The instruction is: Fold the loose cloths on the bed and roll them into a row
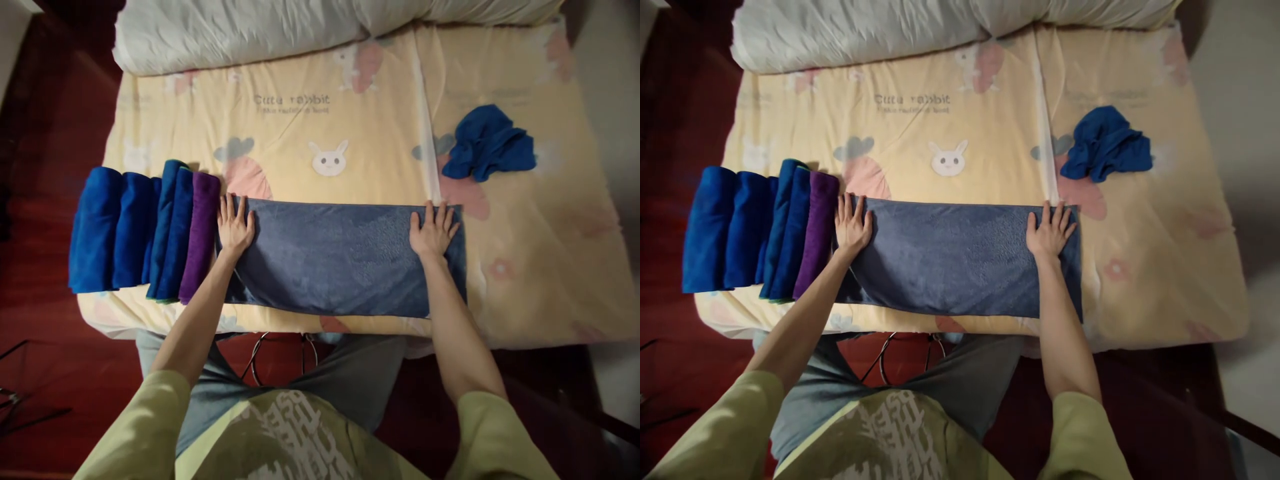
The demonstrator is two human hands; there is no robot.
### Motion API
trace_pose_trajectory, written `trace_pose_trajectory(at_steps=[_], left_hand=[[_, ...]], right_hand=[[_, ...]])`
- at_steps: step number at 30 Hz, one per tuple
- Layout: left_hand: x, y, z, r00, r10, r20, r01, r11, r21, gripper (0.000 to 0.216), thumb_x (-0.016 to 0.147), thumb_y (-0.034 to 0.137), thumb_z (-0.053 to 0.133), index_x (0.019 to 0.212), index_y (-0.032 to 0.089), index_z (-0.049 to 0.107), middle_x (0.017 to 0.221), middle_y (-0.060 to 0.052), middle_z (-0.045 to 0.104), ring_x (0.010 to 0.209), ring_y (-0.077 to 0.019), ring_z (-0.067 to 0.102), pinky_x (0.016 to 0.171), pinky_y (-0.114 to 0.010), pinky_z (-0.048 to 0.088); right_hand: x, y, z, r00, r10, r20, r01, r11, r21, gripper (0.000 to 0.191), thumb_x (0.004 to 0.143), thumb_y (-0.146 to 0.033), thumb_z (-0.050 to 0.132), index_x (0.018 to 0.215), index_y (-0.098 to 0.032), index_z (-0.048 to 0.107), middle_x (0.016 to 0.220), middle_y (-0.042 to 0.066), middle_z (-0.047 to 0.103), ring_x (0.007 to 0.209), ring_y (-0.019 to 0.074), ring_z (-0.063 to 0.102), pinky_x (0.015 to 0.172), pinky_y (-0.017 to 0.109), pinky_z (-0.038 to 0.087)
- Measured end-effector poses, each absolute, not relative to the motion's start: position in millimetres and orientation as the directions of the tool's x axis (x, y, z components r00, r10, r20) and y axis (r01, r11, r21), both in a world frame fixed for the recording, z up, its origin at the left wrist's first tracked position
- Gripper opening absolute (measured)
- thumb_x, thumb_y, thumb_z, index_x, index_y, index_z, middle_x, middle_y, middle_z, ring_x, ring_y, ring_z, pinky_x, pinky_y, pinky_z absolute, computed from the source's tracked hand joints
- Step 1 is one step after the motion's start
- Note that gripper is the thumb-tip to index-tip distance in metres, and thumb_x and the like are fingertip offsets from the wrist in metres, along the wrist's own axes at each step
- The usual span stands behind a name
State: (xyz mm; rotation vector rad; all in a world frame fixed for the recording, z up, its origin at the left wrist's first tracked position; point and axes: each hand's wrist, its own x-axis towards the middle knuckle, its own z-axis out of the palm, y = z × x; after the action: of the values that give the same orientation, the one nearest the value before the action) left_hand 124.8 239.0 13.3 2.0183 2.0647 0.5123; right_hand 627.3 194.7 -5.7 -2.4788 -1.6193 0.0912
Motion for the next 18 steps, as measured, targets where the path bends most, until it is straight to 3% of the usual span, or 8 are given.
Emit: trace_pose_trajectory(at_steps=[8, 14, 18], left_hand=[[141, 139, 17, 0.069, 0.996, 0.049, 0.923, -0.082, 0.377, 0.066, 0.103, 0.053, 0.039, 0.160, 0.021, 0.040, 0.173, -0.009, 0.018, 0.161, -0.0339, 0.008, 0.130, -0.059, 0.004], [98, 106, 14, 0.043, 0.998, 0.052, 0.924, -0.060, 0.378, 0.065, 0.104, 0.051, 0.034, 0.160, 0.019, 0.041, 0.173, -0.010, 0.019, 0.161, -0.0309, 0.012, 0.130, -0.054, 0.014], [75, 93, 15, 0.092, 0.994, 0.054, 0.908, -0.105, 0.405, 0.065, 0.106, 0.050, 0.030, 0.161, 0.016, 0.038, 0.173, -0.011, 0.017, 0.161, -0.0298, 0.013, 0.130, -0.051, 0.018]], right_hand=[[565, 89, 9, 0.179, 0.984, 0.012, 0.966, -0.173, -0.193, 0.064, 0.105, -0.047, 0.032, 0.163, -0.022, 0.032, 0.172, 0.012, 0.020, 0.159, 0.0370, 0.016, 0.123, 0.069, 0.020], [609, 31, -2, 0.381, 0.924, 0.031, 0.914, -0.371, -0.168, 0.062, 0.105, -0.042, 0.029, 0.163, -0.018, 0.033, 0.171, 0.015, 0.023, 0.159, 0.0343, 0.018, 0.124, 0.067, 0.020], [640, 16, -8, 0.413, 0.908, 0.066, 0.900, -0.397, -0.178, 0.060, 0.107, -0.042, 0.026, 0.162, -0.018, 0.036, 0.171, 0.015, 0.024, 0.159, 0.0313, 0.019, 0.125, 0.063, 0.022]])
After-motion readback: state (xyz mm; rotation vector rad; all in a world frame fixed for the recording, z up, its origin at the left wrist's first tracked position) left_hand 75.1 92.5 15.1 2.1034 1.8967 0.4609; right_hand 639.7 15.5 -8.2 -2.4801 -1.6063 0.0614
